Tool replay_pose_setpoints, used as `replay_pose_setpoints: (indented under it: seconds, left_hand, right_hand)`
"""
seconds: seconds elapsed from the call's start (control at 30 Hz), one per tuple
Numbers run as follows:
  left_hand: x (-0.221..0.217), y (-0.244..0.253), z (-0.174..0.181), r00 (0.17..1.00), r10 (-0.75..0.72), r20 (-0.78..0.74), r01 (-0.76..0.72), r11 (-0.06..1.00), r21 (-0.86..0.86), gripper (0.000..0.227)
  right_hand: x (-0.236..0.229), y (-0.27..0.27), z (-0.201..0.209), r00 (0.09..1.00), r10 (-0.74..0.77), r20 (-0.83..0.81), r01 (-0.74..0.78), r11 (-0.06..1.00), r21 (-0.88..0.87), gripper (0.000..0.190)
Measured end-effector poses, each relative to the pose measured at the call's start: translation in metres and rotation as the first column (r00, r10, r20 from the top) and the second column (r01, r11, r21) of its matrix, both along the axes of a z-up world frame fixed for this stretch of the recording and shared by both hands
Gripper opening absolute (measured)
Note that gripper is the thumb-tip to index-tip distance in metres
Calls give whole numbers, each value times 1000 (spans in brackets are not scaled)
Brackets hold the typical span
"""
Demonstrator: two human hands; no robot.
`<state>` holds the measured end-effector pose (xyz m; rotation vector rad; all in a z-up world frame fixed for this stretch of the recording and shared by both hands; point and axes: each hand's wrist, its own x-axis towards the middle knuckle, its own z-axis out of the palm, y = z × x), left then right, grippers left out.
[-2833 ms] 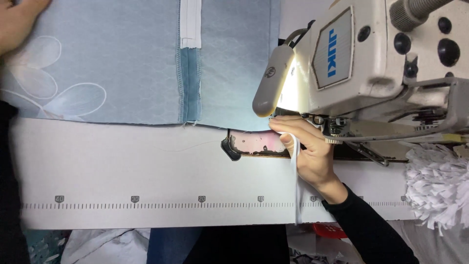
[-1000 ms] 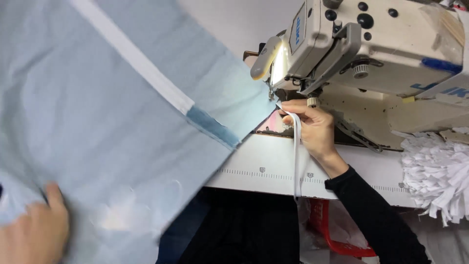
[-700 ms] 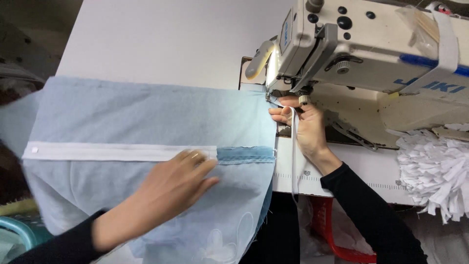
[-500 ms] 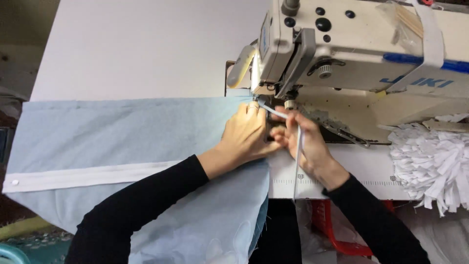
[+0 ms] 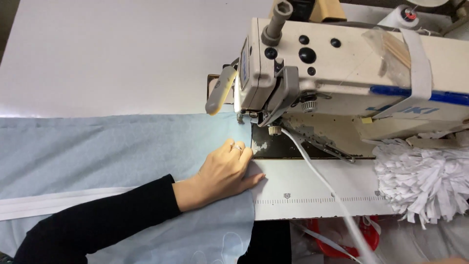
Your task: Sewing a white zipper onto the edge of a blue patterned fabric using an industrial sewing machine.
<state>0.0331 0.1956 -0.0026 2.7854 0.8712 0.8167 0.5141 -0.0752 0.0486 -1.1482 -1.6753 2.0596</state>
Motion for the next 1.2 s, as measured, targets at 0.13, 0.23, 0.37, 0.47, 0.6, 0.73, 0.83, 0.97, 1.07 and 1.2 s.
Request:
replay_pose_setpoints:
  seconds: [0.13,0.23,0.37,0.47,0.6,0.73,0.83,0.97,1.07,1.2]
  left_hand:
    - [-1,-5,1,999,23,-33,-24,999,-33,45]
    - [3,2,15,997,55,-61,-65,979,-195,45]
    - [0,11,22,975,145,-166,-189,939,-288,56]
    - [2,13,20,960,192,-204,-238,944,-228,64]
    - [8,15,14,954,223,-202,-259,950,-176,63]
    - [9,32,-6,958,269,-98,-283,945,-165,30]
    - [-5,48,-6,987,154,43,-138,956,-261,19]
    - [-19,57,-12,954,66,293,51,925,-376,23]
    - [-23,56,-18,943,73,326,67,915,-399,24]
    - [-22,54,-5,929,68,363,90,912,-401,22]
  right_hand:
    - [-132,72,33,820,-265,508,36,909,416,32]
    - [-218,152,45,786,-544,294,268,729,630,17]
    - [-277,226,15,765,-640,72,621,763,176,34]
    - [-286,253,-6,707,-706,34,693,702,166,45]
    - [-306,267,-7,724,-689,-23,686,717,125,30]
    - [-297,264,-30,740,-670,-67,663,709,239,29]
    - [-260,260,-37,832,-552,53,355,604,714,24]
    - [-223,270,-33,783,-443,436,-492,-13,871,50]
    - [-211,278,-41,800,-409,438,-472,21,882,38]
    - [-237,278,-45,780,-535,325,-357,47,933,38]
